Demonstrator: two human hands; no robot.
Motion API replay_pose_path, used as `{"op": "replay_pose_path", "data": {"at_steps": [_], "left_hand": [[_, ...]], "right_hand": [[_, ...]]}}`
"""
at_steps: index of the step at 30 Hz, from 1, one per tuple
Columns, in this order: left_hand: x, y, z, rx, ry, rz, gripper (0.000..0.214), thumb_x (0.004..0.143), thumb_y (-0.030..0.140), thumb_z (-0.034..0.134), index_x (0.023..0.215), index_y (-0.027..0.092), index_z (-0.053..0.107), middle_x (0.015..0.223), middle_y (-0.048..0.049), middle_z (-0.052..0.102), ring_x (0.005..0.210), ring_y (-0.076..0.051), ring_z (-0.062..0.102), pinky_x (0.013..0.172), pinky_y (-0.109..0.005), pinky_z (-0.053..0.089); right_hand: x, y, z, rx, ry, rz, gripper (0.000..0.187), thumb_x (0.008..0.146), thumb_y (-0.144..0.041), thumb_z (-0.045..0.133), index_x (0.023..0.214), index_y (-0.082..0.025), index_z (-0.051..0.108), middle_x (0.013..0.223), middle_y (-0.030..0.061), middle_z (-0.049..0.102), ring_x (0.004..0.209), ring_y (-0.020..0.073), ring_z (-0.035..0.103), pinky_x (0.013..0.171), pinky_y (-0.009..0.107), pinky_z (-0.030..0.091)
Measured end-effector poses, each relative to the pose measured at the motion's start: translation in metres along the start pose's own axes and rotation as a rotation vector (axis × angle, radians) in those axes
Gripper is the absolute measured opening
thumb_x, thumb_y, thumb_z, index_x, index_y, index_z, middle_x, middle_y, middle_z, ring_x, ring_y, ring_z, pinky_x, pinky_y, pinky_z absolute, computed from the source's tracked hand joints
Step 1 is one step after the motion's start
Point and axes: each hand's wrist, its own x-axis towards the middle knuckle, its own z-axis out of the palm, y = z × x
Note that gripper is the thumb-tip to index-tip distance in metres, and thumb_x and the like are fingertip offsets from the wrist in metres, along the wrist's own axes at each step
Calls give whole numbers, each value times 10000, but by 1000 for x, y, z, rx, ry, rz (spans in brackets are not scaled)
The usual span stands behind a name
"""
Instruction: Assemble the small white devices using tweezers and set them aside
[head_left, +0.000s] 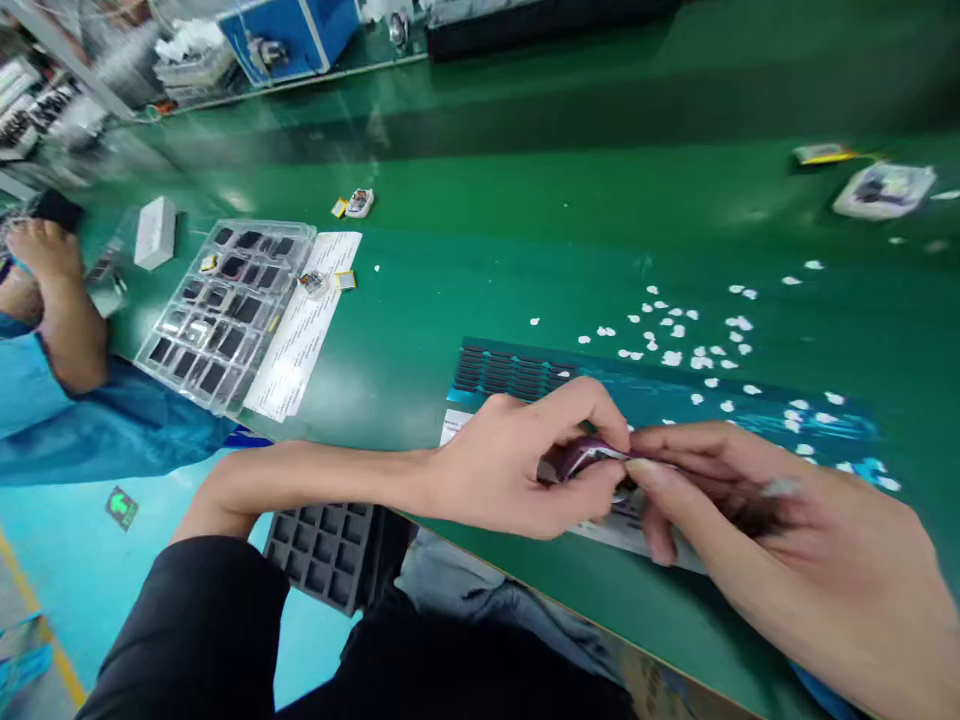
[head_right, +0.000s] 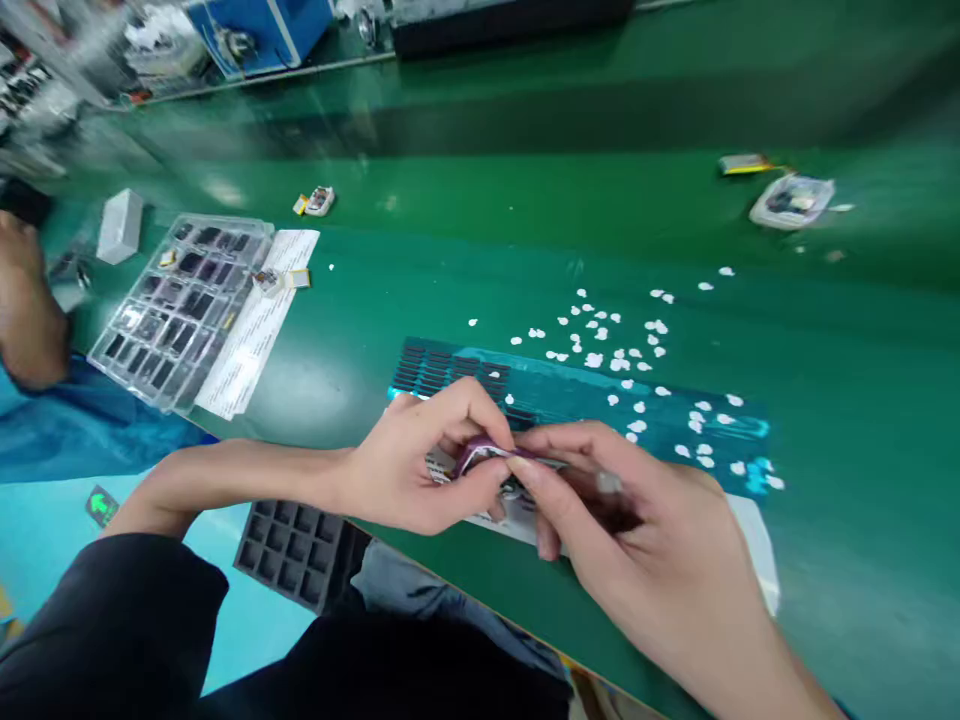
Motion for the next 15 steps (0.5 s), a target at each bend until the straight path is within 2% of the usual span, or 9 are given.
{"op": "replay_pose_path", "data": {"at_steps": [4,9,12,15], "left_hand": [[1,-5,-8,61,-133,89,161,952,287,586,1055,186,515,752,49,683,596,-46,614,544,-141,457],[1,-6,-7,91,-98,146,287,994,348,650,1177,139,577,901,-21,797,678,-69,687,612,-172,521],[0,-8,-7,86,-151,213,244,1034,364,614,1121,138,650,954,-55,815,723,-83,717,668,-187,562],[0,-13,-6,168,-247,367,237,1067,333,553,1092,139,686,1013,-75,825,880,-122,771,798,-219,605]], "right_hand": [[-7,0,-11,-58,65,-46,336,878,-715,636,824,-390,698,516,-67,631,401,187,574,360,317,420],[-14,5,-15,-108,186,-81,227,909,-616,667,887,-398,724,557,-75,647,486,170,627,458,305,485],[-11,13,-21,-26,212,-45,393,938,-675,611,755,-345,721,674,-7,705,542,167,619,498,334,478],[-3,24,-36,79,306,-4,677,974,-821,338,733,-301,698,953,90,756,764,226,693,589,391,519]]}}
